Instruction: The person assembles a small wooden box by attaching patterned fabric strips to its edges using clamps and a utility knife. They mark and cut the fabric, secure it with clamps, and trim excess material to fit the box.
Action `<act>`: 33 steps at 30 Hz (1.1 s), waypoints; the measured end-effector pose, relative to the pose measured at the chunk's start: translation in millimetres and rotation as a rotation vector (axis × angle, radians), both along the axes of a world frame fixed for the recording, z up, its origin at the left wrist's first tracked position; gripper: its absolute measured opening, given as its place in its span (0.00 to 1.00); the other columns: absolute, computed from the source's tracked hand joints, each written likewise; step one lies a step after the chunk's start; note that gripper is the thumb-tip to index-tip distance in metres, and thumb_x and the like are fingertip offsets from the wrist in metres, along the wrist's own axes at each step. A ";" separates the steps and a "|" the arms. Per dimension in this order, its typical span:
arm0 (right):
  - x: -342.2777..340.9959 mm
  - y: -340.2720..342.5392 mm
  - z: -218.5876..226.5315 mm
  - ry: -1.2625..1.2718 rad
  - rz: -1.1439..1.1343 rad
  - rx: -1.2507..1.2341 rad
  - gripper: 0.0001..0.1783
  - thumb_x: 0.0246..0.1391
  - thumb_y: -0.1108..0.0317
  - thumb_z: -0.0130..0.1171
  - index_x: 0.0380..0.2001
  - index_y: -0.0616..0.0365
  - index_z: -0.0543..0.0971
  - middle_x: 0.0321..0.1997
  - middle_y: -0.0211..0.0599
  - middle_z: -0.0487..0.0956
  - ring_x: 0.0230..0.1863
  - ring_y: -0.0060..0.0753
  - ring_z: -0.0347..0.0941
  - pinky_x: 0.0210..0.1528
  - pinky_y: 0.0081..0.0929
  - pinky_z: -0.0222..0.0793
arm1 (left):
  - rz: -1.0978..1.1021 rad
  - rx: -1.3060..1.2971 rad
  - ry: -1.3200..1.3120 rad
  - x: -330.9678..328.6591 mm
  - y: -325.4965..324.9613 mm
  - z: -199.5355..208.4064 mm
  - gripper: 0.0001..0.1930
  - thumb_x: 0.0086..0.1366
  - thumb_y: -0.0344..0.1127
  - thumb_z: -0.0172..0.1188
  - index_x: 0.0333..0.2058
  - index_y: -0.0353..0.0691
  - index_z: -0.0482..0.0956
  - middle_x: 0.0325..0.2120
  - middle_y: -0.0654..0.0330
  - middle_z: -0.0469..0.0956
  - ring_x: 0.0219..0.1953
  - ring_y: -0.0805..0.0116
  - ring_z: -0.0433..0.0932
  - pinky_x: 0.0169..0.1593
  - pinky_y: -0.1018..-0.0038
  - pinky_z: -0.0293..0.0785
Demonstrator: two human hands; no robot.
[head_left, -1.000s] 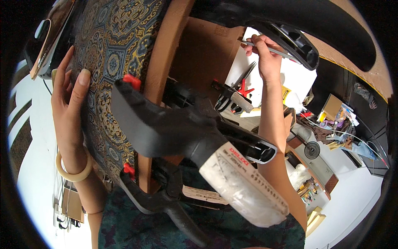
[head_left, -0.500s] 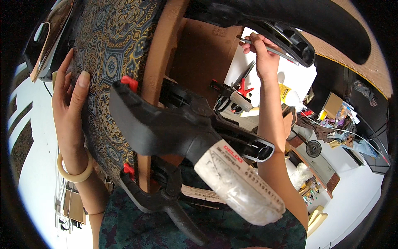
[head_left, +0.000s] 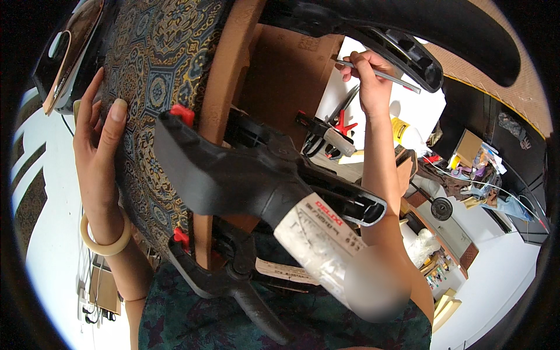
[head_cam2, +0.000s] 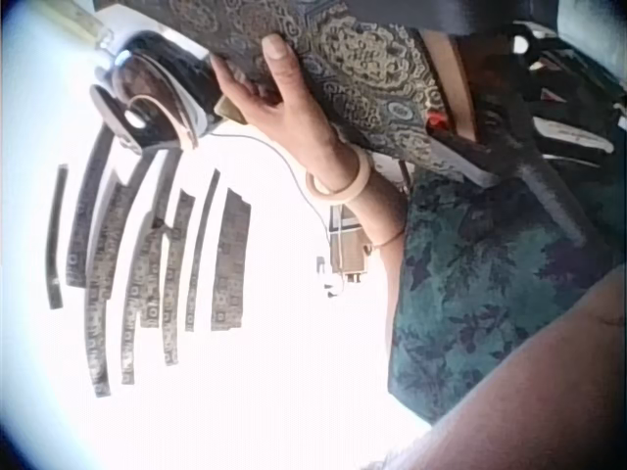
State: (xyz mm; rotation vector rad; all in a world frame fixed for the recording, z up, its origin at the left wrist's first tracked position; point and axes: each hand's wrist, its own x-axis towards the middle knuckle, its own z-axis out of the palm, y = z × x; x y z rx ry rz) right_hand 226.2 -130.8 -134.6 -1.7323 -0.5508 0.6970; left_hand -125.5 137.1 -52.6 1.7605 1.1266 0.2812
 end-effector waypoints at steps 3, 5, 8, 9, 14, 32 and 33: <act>-2.0 3.0 -2.9 -0.049 -0.075 0.054 0.12 0.65 0.71 0.56 0.27 0.64 0.81 0.24 0.35 0.81 0.25 0.23 0.77 0.31 0.21 0.72 | -0.016 -0.015 0.017 -0.5 2.4 -0.5 0.41 0.64 0.64 0.62 0.69 0.50 0.67 0.63 0.37 0.68 0.67 0.44 0.65 0.68 0.56 0.61; -0.7 2.1 -2.5 -0.007 -0.047 0.057 0.12 0.65 0.71 0.56 0.27 0.64 0.80 0.24 0.35 0.82 0.25 0.23 0.77 0.31 0.21 0.73 | 0.006 -0.041 -0.002 1.9 -0.4 2.2 0.40 0.64 0.63 0.63 0.69 0.50 0.67 0.62 0.38 0.69 0.65 0.46 0.67 0.68 0.58 0.61; 1.0 0.0 -4.9 -0.003 -0.040 0.060 0.12 0.65 0.72 0.55 0.27 0.64 0.80 0.24 0.36 0.82 0.25 0.24 0.77 0.32 0.22 0.73 | 0.015 -0.052 -0.033 2.7 -1.1 2.5 0.39 0.65 0.59 0.64 0.69 0.48 0.67 0.60 0.40 0.71 0.62 0.51 0.70 0.66 0.62 0.64; 1.5 -0.5 -5.5 -0.012 -0.043 0.061 0.12 0.65 0.72 0.55 0.27 0.65 0.80 0.24 0.36 0.82 0.25 0.24 0.77 0.32 0.23 0.74 | 0.014 -0.051 -0.044 2.9 -0.9 2.4 0.38 0.66 0.58 0.64 0.69 0.48 0.67 0.59 0.41 0.71 0.61 0.53 0.71 0.66 0.63 0.65; 0.6 0.7 -5.4 0.034 -0.095 0.084 0.12 0.64 0.72 0.55 0.27 0.65 0.80 0.25 0.37 0.82 0.25 0.25 0.77 0.33 0.23 0.74 | 0.009 -0.122 -0.092 7.1 -1.7 8.0 0.36 0.68 0.50 0.64 0.70 0.42 0.64 0.55 0.46 0.75 0.56 0.62 0.75 0.61 0.71 0.69; -0.1 5.5 -2.3 0.061 -0.113 0.068 0.10 0.64 0.70 0.58 0.32 0.68 0.82 0.26 0.42 0.83 0.25 0.26 0.78 0.33 0.23 0.74 | 0.039 -0.168 -0.115 8.1 -1.4 8.9 0.36 0.68 0.49 0.65 0.69 0.41 0.64 0.54 0.51 0.75 0.53 0.67 0.75 0.59 0.73 0.70; -0.4 4.8 -4.3 0.058 -0.108 0.093 0.10 0.64 0.71 0.58 0.32 0.68 0.82 0.26 0.42 0.84 0.25 0.26 0.78 0.33 0.23 0.75 | 0.036 -0.164 -0.109 7.7 -0.9 8.6 0.37 0.68 0.49 0.65 0.69 0.41 0.65 0.54 0.51 0.75 0.53 0.67 0.75 0.59 0.73 0.70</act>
